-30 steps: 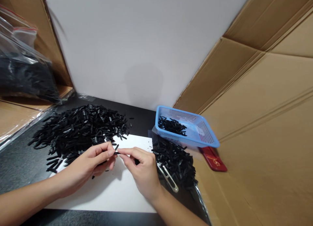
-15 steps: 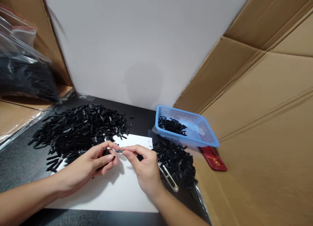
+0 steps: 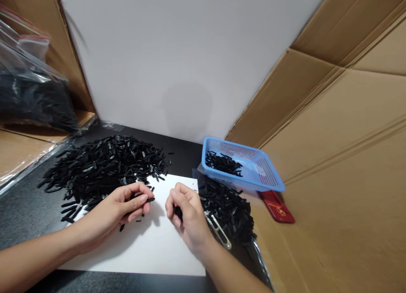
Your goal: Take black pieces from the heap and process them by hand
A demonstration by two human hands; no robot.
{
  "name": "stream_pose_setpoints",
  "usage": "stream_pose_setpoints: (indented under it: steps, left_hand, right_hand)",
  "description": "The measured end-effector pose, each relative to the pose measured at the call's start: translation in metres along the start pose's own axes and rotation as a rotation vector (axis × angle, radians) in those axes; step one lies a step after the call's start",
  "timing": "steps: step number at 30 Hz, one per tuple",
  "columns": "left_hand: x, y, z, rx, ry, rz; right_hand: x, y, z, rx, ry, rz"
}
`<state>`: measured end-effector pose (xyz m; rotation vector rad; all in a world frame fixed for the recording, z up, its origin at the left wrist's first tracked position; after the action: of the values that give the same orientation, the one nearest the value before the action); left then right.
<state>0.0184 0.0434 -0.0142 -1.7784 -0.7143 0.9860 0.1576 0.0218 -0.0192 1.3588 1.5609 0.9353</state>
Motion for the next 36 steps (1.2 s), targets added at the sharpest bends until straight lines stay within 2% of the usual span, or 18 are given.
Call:
stream_pose_setpoints:
  steps: [2,6,9,13,19,23,29,36]
  left_hand:
    - [0.0,0.0,0.0,-0.001,-0.003,0.004]
    - [-0.001,-0.001,0.0,0.006,0.011,-0.028]
    - [-0.001,-0.002,-0.001,0.016,0.022,-0.036]
    - [-0.002,0.001,-0.001,-0.04,-0.001,0.001]
    - [-0.004,0.005,-0.002,-0.118,-0.003,0.042]
    - [-0.004,0.005,-0.004,-0.093,0.028,0.024]
    - [-0.002,-0.001,-0.003,0.09,0.055,-0.006]
    - [0.0,-0.002,0.001,0.01,-0.017,0.004]
  right_hand:
    - [0.0,0.001,0.002,-0.134,-0.024,0.033]
    - [-0.002,0.012,0.0,-0.541,-0.026,0.263]
    - [-0.004,0.013,-0.003,-0.671,-0.014,0.33]
    - [-0.003,0.013,0.001,-0.589,-0.06,0.325]
    - [0.001,0.012,0.005,-0.389,-0.08,0.211]
    - [0.004,0.009,0.009,-0.353,-0.108,0.205]
    - [0.007,0.002,0.015,-0.3,-0.137,0.171]
    - [0.004,0.0,0.014,-0.208,-0.15,0.102]
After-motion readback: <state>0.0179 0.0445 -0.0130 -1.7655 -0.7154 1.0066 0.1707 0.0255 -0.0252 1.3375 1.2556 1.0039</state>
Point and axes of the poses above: each hand's wrist, its own x-axis towards the middle knuckle, its own z-axis out of the back of the hand, y = z × x, the point moved 6 cm from there along x, towards the middle knuckle, and after that the axes turned 1 degree about -z, right-handed, at the moved point
